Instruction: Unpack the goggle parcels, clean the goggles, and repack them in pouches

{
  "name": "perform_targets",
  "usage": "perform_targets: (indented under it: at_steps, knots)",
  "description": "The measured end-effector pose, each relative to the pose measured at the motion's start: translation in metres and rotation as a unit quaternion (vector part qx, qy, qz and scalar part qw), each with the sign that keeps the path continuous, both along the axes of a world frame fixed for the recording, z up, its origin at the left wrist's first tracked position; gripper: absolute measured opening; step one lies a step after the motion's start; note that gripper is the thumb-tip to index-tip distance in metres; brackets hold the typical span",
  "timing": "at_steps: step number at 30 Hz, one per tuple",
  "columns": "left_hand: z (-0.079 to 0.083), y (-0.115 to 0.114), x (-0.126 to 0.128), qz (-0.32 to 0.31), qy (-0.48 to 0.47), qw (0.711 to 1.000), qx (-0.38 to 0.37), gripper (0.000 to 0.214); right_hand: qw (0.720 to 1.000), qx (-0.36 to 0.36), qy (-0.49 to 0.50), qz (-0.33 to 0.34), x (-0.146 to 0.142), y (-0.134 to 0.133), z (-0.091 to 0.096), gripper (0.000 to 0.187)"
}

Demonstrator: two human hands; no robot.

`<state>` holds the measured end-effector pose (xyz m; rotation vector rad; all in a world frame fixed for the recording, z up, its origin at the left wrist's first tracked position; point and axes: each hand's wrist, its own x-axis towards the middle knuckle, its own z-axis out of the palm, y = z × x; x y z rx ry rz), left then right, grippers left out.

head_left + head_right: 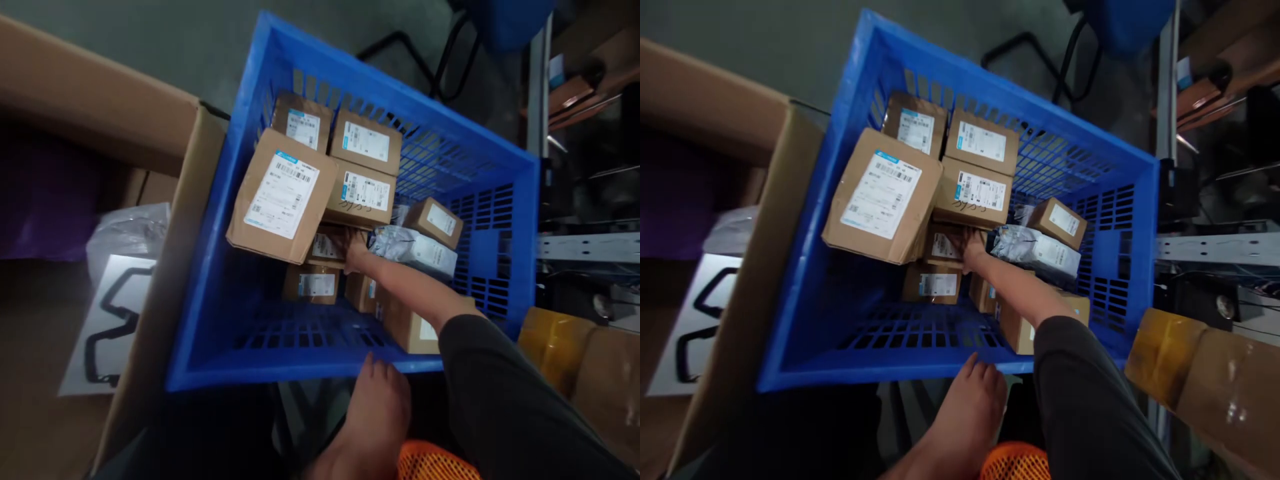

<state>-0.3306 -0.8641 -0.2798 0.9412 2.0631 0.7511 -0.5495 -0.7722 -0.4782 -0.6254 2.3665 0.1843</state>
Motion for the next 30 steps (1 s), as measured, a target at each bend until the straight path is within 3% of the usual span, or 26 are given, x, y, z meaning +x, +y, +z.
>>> perform_targets:
  at_steps: [4,8,12,15,18,22,26,30]
  knots:
    - [0.008,0.004,0.004,0.009,0.069,0.998,-0.004,0.024,0.999,-0.017,0.03,0.042,-0.004,0.013,0.068,0.141]
    - [0.016,0.007,0.007,0.011,0.102,0.995,-0.017,0.023,0.99,-0.097,0.027,0.103,-0.007,0.056,0.152,0.143]
    - [0.02,0.007,0.013,0.005,0.137,0.99,-0.022,0.023,0.988,-0.085,0.092,0.088,-0.002,0.142,0.223,0.138]
    - [0.019,0.007,0.016,-0.014,0.138,0.99,-0.009,0.021,0.984,-0.032,0.174,0.007,0.002,0.222,0.248,0.142]
    - [0.014,0.008,0.015,-0.017,0.128,0.992,-0.002,0.022,0.96,-0.016,0.264,-0.094,-0.001,0.292,0.246,0.143]
    - [0.008,0.01,0.013,-0.012,0.13,0.991,0.011,0.022,0.934,-0.028,0.317,-0.162,-0.013,0.35,0.212,0.146]
    - [0.003,0.014,0.012,-0.014,0.112,0.993,0.021,0.019,0.928,-0.063,0.314,-0.191,-0.021,0.369,0.158,0.143]
    - [0.002,0.015,0.008,-0.021,0.083,0.996,0.02,0.017,0.938,-0.096,0.281,-0.176,-0.027,0.354,0.115,0.13]
